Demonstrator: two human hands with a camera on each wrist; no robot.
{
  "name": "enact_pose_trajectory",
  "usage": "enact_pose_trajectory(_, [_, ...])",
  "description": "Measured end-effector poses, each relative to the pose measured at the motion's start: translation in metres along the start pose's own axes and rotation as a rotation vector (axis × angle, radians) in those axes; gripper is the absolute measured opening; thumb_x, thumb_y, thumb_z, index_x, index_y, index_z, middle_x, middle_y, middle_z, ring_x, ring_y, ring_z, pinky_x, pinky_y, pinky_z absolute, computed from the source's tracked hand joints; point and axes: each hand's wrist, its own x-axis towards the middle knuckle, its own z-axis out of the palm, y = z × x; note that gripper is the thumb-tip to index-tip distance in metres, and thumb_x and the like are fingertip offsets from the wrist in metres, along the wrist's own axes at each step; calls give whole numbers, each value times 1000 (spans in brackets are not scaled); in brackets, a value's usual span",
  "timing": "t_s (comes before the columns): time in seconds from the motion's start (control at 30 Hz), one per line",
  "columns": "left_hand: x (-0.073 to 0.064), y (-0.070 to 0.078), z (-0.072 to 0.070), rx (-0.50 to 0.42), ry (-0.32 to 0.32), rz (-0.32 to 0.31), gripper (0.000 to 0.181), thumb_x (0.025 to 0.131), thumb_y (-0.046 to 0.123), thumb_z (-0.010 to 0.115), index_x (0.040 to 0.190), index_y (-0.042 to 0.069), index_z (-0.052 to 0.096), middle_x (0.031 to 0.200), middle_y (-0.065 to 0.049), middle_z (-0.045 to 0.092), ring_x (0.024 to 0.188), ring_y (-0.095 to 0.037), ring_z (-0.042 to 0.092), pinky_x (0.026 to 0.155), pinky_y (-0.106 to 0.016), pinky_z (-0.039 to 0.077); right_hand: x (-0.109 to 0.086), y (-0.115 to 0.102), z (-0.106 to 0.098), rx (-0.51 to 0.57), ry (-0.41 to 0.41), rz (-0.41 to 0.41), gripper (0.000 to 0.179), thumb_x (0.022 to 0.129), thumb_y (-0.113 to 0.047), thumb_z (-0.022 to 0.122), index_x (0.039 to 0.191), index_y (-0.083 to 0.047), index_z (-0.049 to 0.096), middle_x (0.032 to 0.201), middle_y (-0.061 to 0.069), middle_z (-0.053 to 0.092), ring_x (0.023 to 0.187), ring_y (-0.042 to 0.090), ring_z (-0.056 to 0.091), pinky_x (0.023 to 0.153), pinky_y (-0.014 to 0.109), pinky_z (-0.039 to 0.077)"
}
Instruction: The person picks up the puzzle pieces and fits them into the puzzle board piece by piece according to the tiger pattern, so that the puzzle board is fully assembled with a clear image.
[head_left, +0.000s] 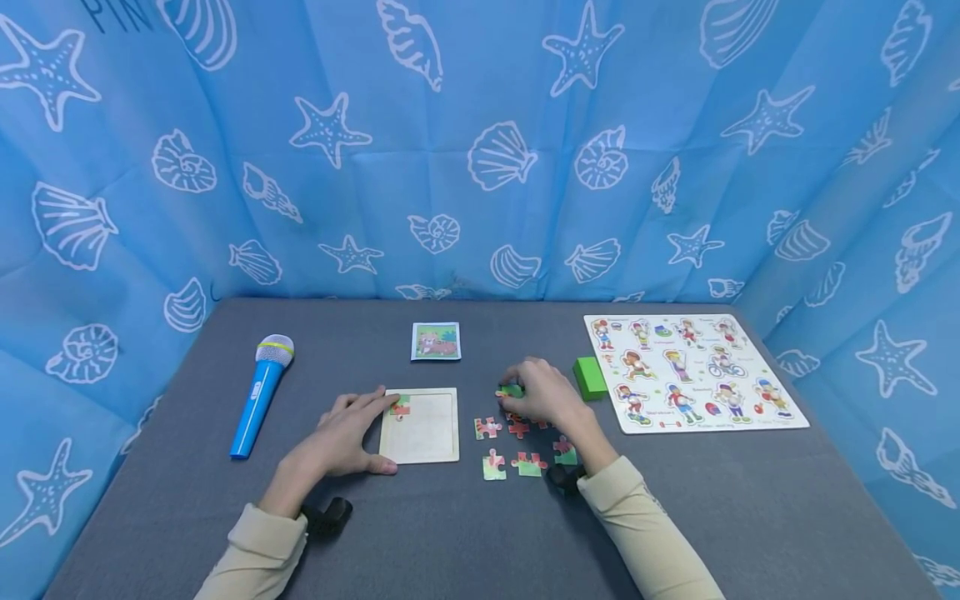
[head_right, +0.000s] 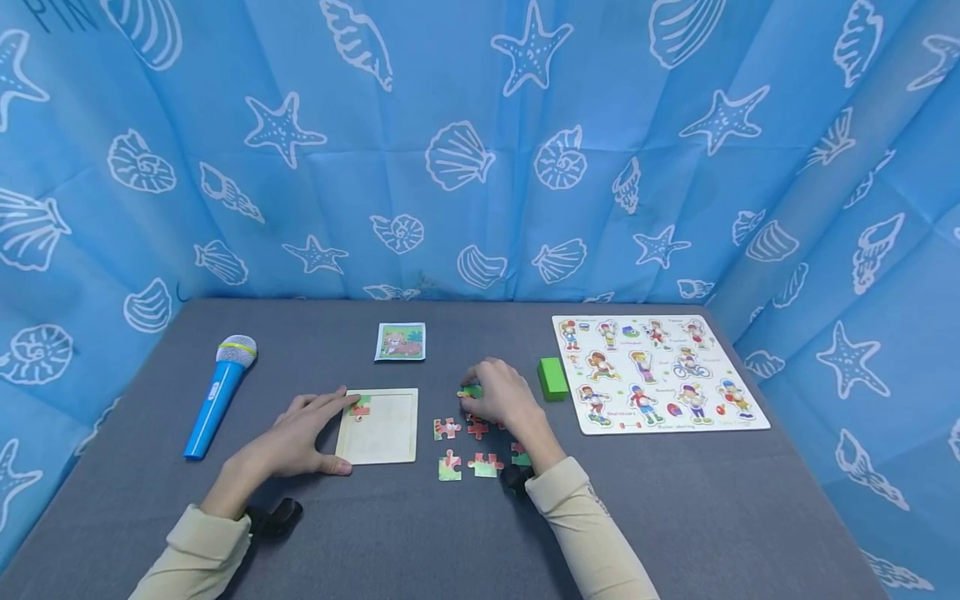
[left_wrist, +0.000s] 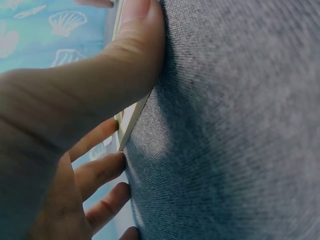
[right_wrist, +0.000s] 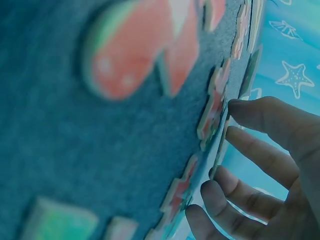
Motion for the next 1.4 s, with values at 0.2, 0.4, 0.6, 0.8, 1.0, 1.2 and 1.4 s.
enact_pose_trajectory(0.2, [0, 0, 0, -3, 7, 1, 106, 74, 49, 89, 159, 16, 36, 168, -17, 29, 144, -45, 32, 109, -69, 33, 1, -5, 0, 8, 12, -22, 29, 89, -23, 76, 115, -10, 78, 98, 8, 66, 78, 16, 53, 64, 30, 43])
enact_pose_trajectory(0.4, [2, 0, 1, -6, 12, -7, 107, 74, 49, 90, 160, 14, 35, 169, -16, 29, 145, -44, 32, 110, -68, 33, 2, -10, 1, 11, 28, -31, 26, 89, -23, 75, 112, -11, 79, 97, 7, 64, 79, 17, 52, 65, 31, 42])
enact_pose_trajectory(0.6, [3, -2, 0, 3, 13, -10, 107, 74, 49, 90, 160, 14, 35, 169, -16, 29, 146, -44, 31, 110, -68, 32, 4, -19, 2, 8, 33, -45, 25, 90, -23, 75, 112, -12, 79, 96, 6, 64, 77, 17, 51, 63, 30, 40])
enact_pose_trajectory(0.8, [3, -2, 0, 4, 12, -2, 106, 74, 49, 89, 159, 14, 36, 169, -16, 28, 146, -45, 31, 110, -68, 32, 7, -33, 6, -24, 41, -76, 25, 91, -26, 75, 113, -15, 79, 94, 5, 61, 72, 16, 47, 57, 29, 33])
enact_pose_trajectory(1.0, [3, 0, 0, 6, 13, -3, 106, 74, 49, 90, 159, 14, 37, 169, -16, 28, 146, -44, 30, 109, -68, 32, 11, -48, 12, -35, 50, -129, 24, 92, -29, 75, 111, -16, 79, 95, 5, 64, 71, 16, 47, 54, 31, 32])
enact_pose_trajectory(1.2, [3, -1, 0, 13, 11, 1, 107, 73, 50, 89, 159, 14, 37, 168, -17, 29, 145, -45, 31, 109, -69, 32, 16, -62, 18, -35, 33, -166, 23, 93, -29, 75, 110, -15, 80, 102, 6, 68, 76, 15, 52, 57, 32, 38])
enact_pose_trajectory(1.4, [3, -1, 0, 4, 6, -1, 107, 73, 52, 89, 159, 15, 37, 168, -17, 30, 145, -45, 31, 109, -70, 31, 21, -73, 24, -34, 5, -183, 24, 93, -30, 75, 112, -16, 79, 108, 5, 71, 82, 16, 55, 61, 31, 40])
